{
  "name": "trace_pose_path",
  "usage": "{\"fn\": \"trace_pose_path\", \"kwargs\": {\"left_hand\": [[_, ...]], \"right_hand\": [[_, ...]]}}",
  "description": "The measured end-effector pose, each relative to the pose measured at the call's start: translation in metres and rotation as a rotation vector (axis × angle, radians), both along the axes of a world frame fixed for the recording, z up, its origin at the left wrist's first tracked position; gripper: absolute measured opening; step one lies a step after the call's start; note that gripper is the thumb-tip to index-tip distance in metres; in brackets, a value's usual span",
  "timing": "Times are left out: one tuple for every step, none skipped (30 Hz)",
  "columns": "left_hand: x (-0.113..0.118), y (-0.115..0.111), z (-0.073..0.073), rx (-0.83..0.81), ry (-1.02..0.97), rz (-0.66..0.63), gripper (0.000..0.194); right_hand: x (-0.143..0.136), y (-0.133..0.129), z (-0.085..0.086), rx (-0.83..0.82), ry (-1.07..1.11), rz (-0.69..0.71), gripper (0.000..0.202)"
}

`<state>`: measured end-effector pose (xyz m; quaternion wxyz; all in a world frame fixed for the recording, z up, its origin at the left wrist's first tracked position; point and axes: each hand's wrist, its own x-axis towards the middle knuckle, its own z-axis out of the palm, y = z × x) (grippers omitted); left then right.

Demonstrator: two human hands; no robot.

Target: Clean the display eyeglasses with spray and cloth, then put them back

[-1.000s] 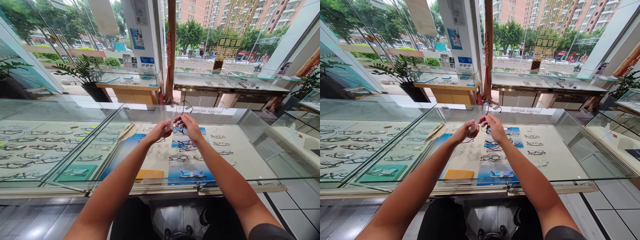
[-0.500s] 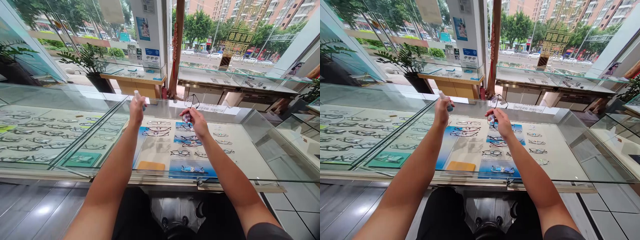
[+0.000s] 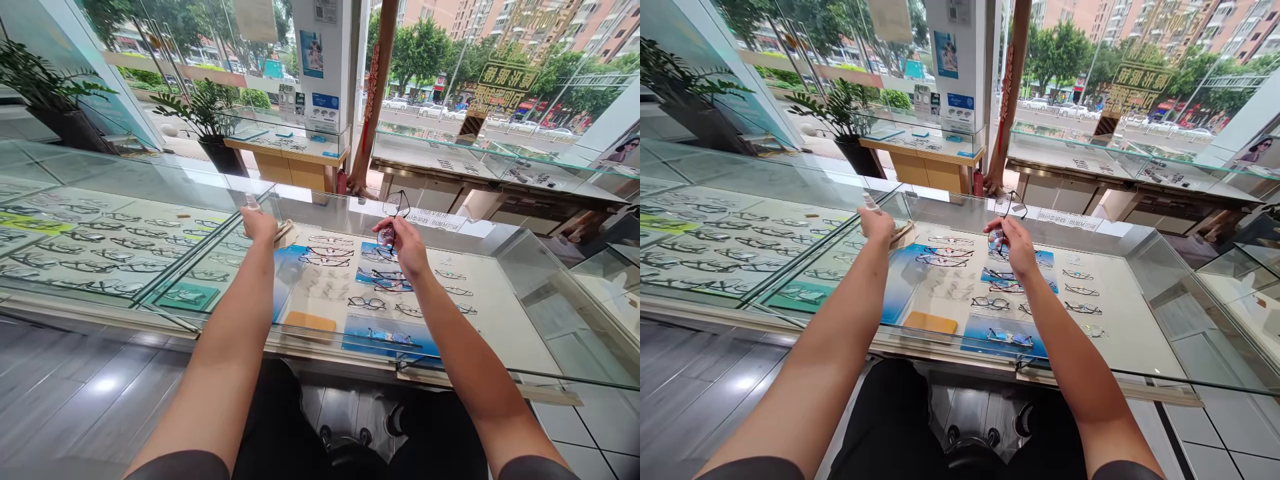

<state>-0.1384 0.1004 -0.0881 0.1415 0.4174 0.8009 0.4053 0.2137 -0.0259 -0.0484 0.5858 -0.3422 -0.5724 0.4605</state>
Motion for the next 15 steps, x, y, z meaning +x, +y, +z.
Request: {"fn": "trace_pose_path", "kwargs": {"left_hand": [[0.001, 0.000, 0.000, -0.005, -0.026, 0.029, 0.040], [0.003, -0.001, 0.001, -0.008, -0.046, 0.070, 0.042], [0.006, -0.003, 0.004, 0.000, -0.058, 0.123, 0.046], [0.010, -0.005, 0.007, 0.028, -0.047, 0.179, 0.052], [0.014, -0.009, 0.012, 0.073, -0.014, 0.236, 0.059], [0.019, -0.013, 0.018, 0.145, 0.045, 0.291, 0.064], [0.023, -0.017, 0.024, 0.228, 0.121, 0.314, 0.065], [0.026, -0.021, 0.031, 0.302, 0.194, 0.278, 0.060], [0.028, -0.024, 0.036, 0.352, 0.253, 0.195, 0.052], [0.029, -0.026, 0.040, 0.357, 0.291, 0.086, 0.043], [0.029, -0.027, 0.042, 0.318, 0.309, -0.018, 0.037], [0.028, -0.026, 0.042, 0.242, 0.312, -0.099, 0.035], [0.027, -0.024, 0.040, 0.143, 0.302, -0.149, 0.036], [0.024, -0.021, 0.036, 0.044, 0.276, -0.172, 0.040], [0.022, -0.018, 0.032, -0.036, 0.235, -0.181, 0.043]], "right_hand": [[0.000, 0.000, 0.000, 0.001, 0.008, 0.004, 0.039], [0.000, -0.001, 0.001, 0.002, 0.017, 0.007, 0.038], [0.000, -0.001, 0.001, 0.003, 0.023, 0.009, 0.037], [0.000, -0.001, 0.001, 0.003, 0.026, 0.010, 0.037], [0.000, -0.002, 0.001, 0.003, 0.024, 0.010, 0.037], [0.000, -0.002, 0.002, 0.003, 0.020, 0.009, 0.037], [0.000, -0.002, 0.002, 0.003, 0.015, 0.007, 0.037], [0.000, -0.002, 0.002, 0.004, 0.010, 0.005, 0.037], [0.000, -0.002, 0.002, 0.005, 0.006, 0.005, 0.037], [0.000, -0.002, 0.002, 0.007, 0.002, 0.005, 0.036], [0.001, -0.002, 0.001, 0.008, -0.001, 0.005, 0.037], [0.001, -0.002, 0.001, 0.008, -0.005, 0.004, 0.037], [0.001, -0.002, 0.001, 0.006, -0.008, 0.002, 0.037], [0.001, -0.002, 0.001, 0.005, -0.009, 0.000, 0.037], [0.001, -0.002, 0.001, 0.003, -0.008, 0.000, 0.037]]}}
